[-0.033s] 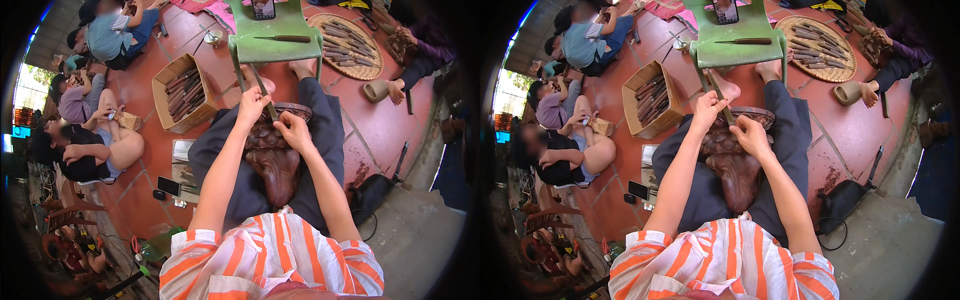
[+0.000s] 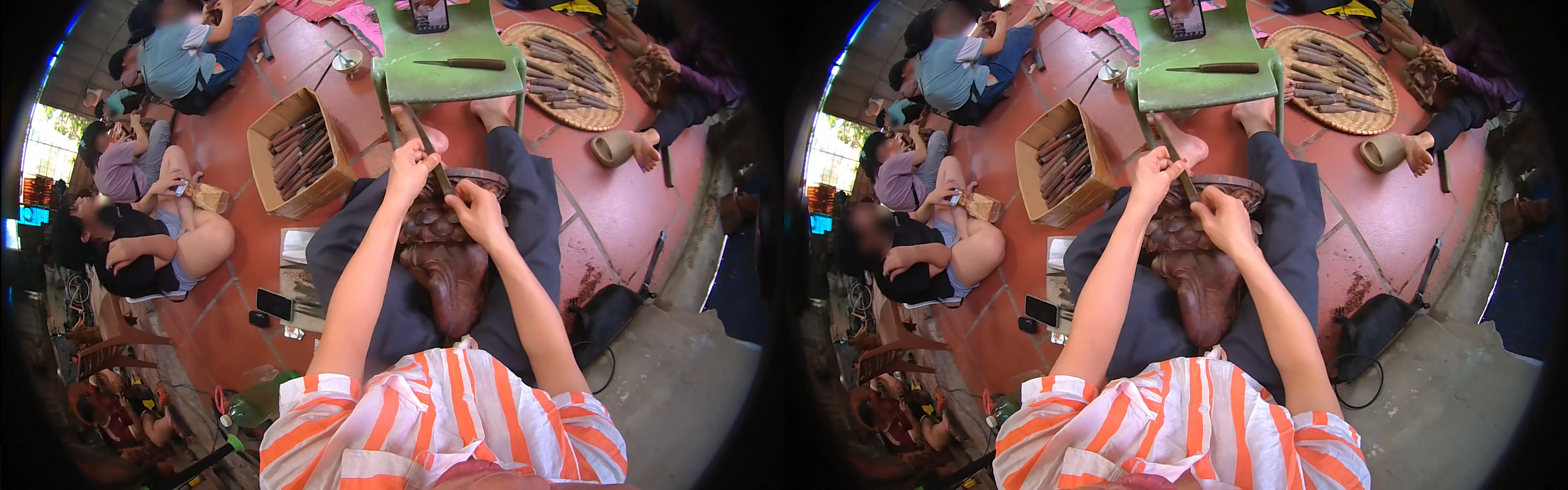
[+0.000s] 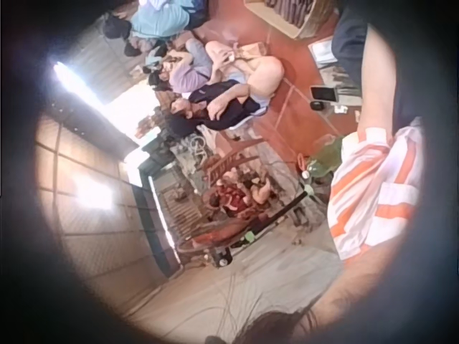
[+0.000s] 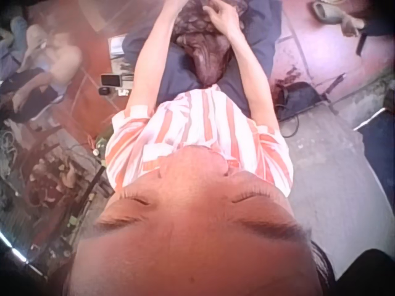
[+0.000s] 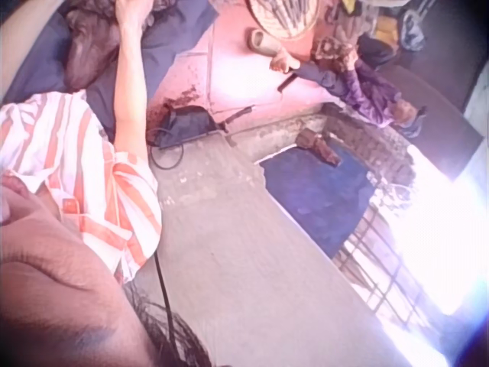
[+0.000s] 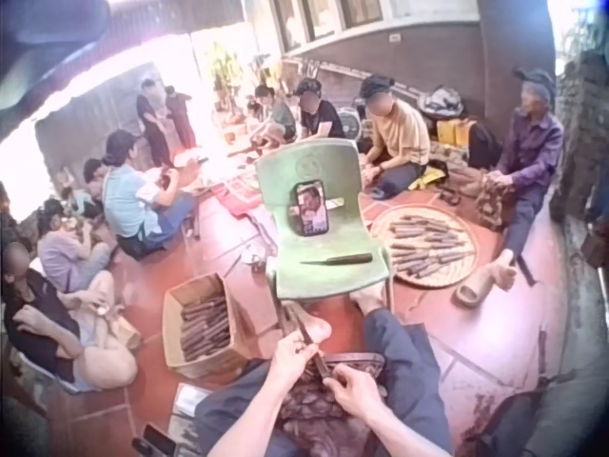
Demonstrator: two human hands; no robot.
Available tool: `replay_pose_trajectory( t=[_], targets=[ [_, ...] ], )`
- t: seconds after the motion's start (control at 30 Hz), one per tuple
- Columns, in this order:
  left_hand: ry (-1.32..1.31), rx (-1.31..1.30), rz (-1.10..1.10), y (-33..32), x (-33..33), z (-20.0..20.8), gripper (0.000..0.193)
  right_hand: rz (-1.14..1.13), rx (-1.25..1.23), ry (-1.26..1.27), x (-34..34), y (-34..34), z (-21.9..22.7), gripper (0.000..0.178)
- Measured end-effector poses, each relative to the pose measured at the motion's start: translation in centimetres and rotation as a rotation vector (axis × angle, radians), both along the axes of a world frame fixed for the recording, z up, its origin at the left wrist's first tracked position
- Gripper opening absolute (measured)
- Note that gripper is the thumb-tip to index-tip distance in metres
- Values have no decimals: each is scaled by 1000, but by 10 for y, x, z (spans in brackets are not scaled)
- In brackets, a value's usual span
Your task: The person carves a dark wooden object resting on their lap using a small carving knife. They hold the object with one hand and carefully shape the surface with the other, occasionally adjusting their grip.
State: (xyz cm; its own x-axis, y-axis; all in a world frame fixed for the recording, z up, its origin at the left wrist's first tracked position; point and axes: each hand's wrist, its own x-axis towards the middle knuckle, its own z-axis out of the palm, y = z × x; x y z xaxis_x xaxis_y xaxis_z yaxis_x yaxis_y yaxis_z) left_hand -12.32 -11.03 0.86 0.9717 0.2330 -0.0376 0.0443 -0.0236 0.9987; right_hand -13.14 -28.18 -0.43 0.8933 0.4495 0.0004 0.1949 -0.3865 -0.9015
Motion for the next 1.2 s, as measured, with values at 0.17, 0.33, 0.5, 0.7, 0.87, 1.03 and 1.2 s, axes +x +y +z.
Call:
replay_pose_trajectory(
  t=[0.17,0.33,0.5,0.7,0.87,1.03,1.2],
  targets=[
    [27,20,-35,3,0,7,6,8,61,92,0,-5,-2,22],
    [-3,-29,-2,1,-6,1,5,33,9,28,-2,-2,0,23],
    [-19,-53,-28,3,-5,7,6,12,151,114,0,-2,1,21],
    [3,-41,5,3,-4,1,5,-12,-36,62,-4,0,6,21],
    [-19,-145,-38,4,-5,3,6,48,118,94,2,-7,-5,23],
    [3,-25,-20,-3,-4,3,5,43,3,98,1,-5,3,23],
    [35,-49,-42,-10,-3,18,6,11,153,142,-1,-9,-1,24]
  ],
)
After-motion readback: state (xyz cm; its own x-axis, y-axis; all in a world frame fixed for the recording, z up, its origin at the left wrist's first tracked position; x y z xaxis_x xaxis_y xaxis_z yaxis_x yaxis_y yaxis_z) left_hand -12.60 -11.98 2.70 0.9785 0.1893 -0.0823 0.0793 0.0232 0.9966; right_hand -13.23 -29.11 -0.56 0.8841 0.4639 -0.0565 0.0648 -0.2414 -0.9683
